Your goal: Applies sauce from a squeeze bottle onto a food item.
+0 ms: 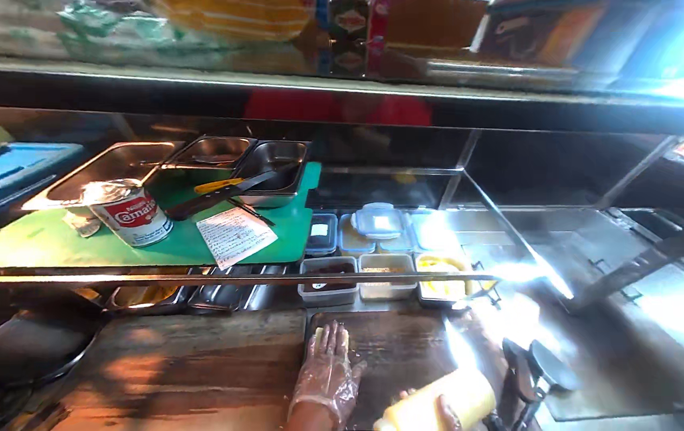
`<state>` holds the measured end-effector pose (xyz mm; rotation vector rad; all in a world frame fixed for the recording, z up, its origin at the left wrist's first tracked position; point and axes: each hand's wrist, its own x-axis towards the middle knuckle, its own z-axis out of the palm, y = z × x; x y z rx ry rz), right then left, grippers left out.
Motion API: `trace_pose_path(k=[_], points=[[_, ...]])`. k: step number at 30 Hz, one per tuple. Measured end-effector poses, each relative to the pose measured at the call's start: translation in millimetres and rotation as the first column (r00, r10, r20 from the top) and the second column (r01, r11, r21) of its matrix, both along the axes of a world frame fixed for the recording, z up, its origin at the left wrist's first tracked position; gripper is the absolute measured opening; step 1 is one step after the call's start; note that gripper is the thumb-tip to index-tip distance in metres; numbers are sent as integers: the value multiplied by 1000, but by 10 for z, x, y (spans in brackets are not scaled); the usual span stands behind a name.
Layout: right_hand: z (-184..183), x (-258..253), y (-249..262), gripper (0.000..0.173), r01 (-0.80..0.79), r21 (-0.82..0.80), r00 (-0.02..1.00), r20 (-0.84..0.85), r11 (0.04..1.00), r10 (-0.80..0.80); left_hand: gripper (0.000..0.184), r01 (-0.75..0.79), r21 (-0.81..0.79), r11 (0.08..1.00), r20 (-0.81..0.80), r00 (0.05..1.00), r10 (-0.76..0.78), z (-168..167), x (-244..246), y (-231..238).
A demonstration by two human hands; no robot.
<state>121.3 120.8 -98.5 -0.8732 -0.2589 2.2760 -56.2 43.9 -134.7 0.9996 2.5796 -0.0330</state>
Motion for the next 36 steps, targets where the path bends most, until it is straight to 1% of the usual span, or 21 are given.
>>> trace_pose_path(k=[2,5,8,11,14,15,17,19,22,24,25,26,27,28,29,30,31,32,33,35,36], points=[[64,128,34,41,-5,-20,1000,-10,1000,5,101,3,-38,999,8,1000,-3,-40,32,-13],[145,264,127,42,-10,-21,1000,-29,1000,9,109,-14,-55,998,57,998,17,50,17,-22],[196,381,212,39,-9,-5,999,-46,1000,9,114,-52,-56,997,51,997,55,158,42,2],[106,431,265,39,-5,12,995,-102,1000,6,114,-57,-47,997,2,998,57,-21,86,3],[105,406,260,39,-12,45,997,-78,999,16,112,-46,-64,997,42,998,49,-57,51,24],[131,383,263,39,-16,52,997,-74,999,20,113,-78,-54,996,52,995,81,-8,53,12],[232,308,272,41,-13,85,996,-90,996,21,117,-207,-25,978,50,977,208,65,72,-38],[348,238,280,43,-9,137,995,-99,990,23,119,-330,-13,944,85,940,330,54,101,-97],[586,59,274,46,6,242,997,-82,970,14,122,-451,60,890,221,876,429,42,-4,-121],[754,-94,204,45,33,316,997,-76,948,-9,117,-512,138,848,345,827,443,21,-123,-196],[772,-166,167,46,39,363,996,-84,931,-9,112,-549,215,807,439,793,422,-4,-177,-274],[760,-248,124,46,48,425,997,-82,904,-14,106,-606,310,732,548,744,383,-54,-224,-372],[725,-336,72,46,56,485,997,-71,872,-25,98,-685,389,616,664,672,328,-100,-255,-482],[669,-425,15,47,63,543,998,-55,837,-40,88,-771,423,476,778,579,245,-142,-271,-594],[603,-521,-47,49,59,598,998,-28,799,-53,77,-850,414,326,876,469,112,-195,-281,-702],[530,-634,-102,52,53,641,997,6,765,-75,64,-919,361,162,933,353,-75,-257,-283,-798],[466,-769,-141,55,42,670,995,35,741,-89,48,-958,285,20,924,269,-271,-327,-283,-879],[409,-927,-157,59,23,699,992,73,715,-103,40,-975,205,-86,872,222,-436,-385,-280,-942],[362,-1098,-146,61,0,726,987,110,688,-116,43,-979,142,-144,809,199,-554,-425,-285,-992],[316,-1418,-72,65,-9,774,980,134,633,-150,62,-987,-1,-160,630,124,-767,-479,-319,-1054],[328,-1518,-56,66,1,784,976,135,620,-171,68,-986,-72,-152,561,86,-823,-505,-322,-1066]])
